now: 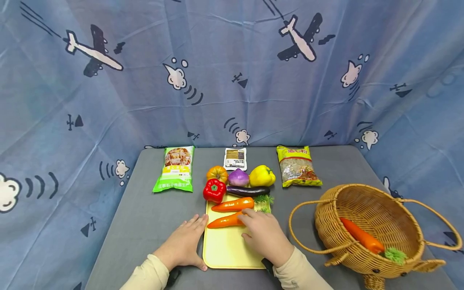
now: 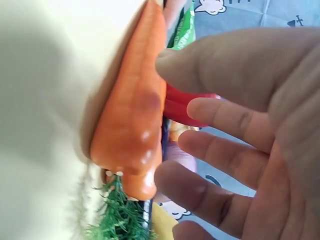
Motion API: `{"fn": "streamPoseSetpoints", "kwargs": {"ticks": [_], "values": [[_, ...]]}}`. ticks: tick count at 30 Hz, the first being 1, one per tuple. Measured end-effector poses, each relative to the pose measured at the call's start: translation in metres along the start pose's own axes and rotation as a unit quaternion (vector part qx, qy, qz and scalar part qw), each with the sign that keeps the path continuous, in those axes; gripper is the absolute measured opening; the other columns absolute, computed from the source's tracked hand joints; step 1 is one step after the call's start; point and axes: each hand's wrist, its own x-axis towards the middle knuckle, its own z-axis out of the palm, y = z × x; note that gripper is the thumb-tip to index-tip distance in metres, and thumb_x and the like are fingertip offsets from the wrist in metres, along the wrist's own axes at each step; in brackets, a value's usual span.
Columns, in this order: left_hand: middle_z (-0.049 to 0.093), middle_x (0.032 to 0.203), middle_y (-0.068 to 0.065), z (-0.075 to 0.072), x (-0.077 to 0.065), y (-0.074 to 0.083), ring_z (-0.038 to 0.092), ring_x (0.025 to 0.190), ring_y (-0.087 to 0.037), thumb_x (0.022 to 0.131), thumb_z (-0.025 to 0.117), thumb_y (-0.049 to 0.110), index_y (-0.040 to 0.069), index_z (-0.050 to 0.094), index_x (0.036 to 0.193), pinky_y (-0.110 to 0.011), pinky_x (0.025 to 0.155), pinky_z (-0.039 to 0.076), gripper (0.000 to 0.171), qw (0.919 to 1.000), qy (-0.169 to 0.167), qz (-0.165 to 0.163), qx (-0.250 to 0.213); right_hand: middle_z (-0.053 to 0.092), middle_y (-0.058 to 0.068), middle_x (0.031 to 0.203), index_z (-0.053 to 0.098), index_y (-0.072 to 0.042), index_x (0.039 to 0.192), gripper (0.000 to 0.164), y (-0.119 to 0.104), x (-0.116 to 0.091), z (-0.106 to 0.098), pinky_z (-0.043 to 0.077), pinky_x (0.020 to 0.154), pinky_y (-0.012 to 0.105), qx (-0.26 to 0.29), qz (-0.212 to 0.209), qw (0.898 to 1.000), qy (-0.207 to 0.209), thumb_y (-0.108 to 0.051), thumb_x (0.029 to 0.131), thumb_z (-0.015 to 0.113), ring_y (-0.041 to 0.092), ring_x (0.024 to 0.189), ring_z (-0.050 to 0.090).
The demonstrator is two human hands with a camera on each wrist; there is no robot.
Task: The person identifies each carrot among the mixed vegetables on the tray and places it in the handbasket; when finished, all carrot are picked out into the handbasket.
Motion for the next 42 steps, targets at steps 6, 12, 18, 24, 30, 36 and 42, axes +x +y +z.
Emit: {"fn": "streamPoseSetpoints", "kwargs": {"ticks": [6,12,18,24,30,36,42], "values": [[0.033,0.172,-0.013,0.000,0.001,0.001,0.028,0.158,-0.037,0.059,0.099,0.065,0.003,0.028,0.169,-0.062,0.122,0.031,0.144,1.0000,0.000,0.002,0.007,0.072,0.007,0.127,0.079,-0.012,0.122,0.045,0.001,0.003,0.008,0.062,0.086,0.048,-0.008,0.007,1.000,-0.019,-0.025,0.081,0.094,0.029,0.102,0.074],[0.035,0.170,-0.014,-0.001,0.000,0.003,0.030,0.157,-0.038,0.058,0.099,0.066,0.002,0.029,0.168,-0.062,0.121,0.033,0.145,0.9999,0.005,0.008,0.011,0.071,0.007,0.127,0.079,-0.013,0.122,0.043,0.001,0.004,0.014,0.061,0.082,0.049,-0.005,0.016,1.000,-0.021,-0.020,0.082,0.091,0.029,0.102,0.073],[0.034,0.171,-0.014,-0.003,-0.001,0.004,0.029,0.157,-0.038,0.059,0.099,0.065,0.002,0.029,0.168,-0.062,0.121,0.032,0.145,0.9999,0.003,0.010,0.005,0.070,0.004,0.116,0.079,-0.013,0.123,0.044,0.001,0.006,0.019,0.059,0.072,0.046,-0.009,0.023,0.999,-0.021,-0.021,0.082,0.091,0.026,0.090,0.072],[0.034,0.171,-0.014,-0.003,-0.002,0.004,0.029,0.158,-0.038,0.060,0.100,0.064,0.001,0.030,0.168,-0.061,0.122,0.033,0.143,0.9999,0.004,0.011,0.005,0.061,0.000,0.096,0.080,-0.012,0.116,0.040,0.001,0.007,0.020,0.054,0.063,0.040,-0.025,0.029,0.999,-0.024,-0.025,0.081,0.093,0.022,0.079,0.066],[0.035,0.171,-0.015,-0.003,-0.001,0.003,0.030,0.157,-0.038,0.059,0.099,0.064,0.001,0.030,0.168,-0.062,0.121,0.033,0.144,0.9999,0.004,0.010,0.005,0.056,0.000,0.094,0.081,-0.013,0.111,0.037,0.001,0.005,0.022,0.053,0.062,0.039,-0.018,0.033,0.999,-0.014,-0.023,0.079,0.094,0.021,0.077,0.061],[0.034,0.171,-0.015,-0.004,-0.001,0.003,0.030,0.157,-0.038,0.058,0.100,0.065,0.001,0.030,0.168,-0.061,0.122,0.032,0.144,1.0000,0.001,0.004,0.005,0.063,0.000,0.098,0.079,-0.016,0.103,0.031,0.004,0.001,0.025,0.054,0.064,0.040,-0.001,0.033,0.999,-0.002,-0.015,0.075,0.094,0.022,0.077,0.062],[0.034,0.171,-0.015,-0.003,-0.001,0.002,0.030,0.157,-0.038,0.058,0.100,0.064,0.001,0.030,0.168,-0.062,0.122,0.032,0.144,1.0000,0.001,0.004,0.005,0.063,0.001,0.098,0.081,-0.016,0.106,0.036,0.005,-0.001,0.025,0.054,0.062,0.041,-0.006,0.028,0.999,-0.029,-0.016,0.073,0.095,0.021,0.076,0.062]]}}
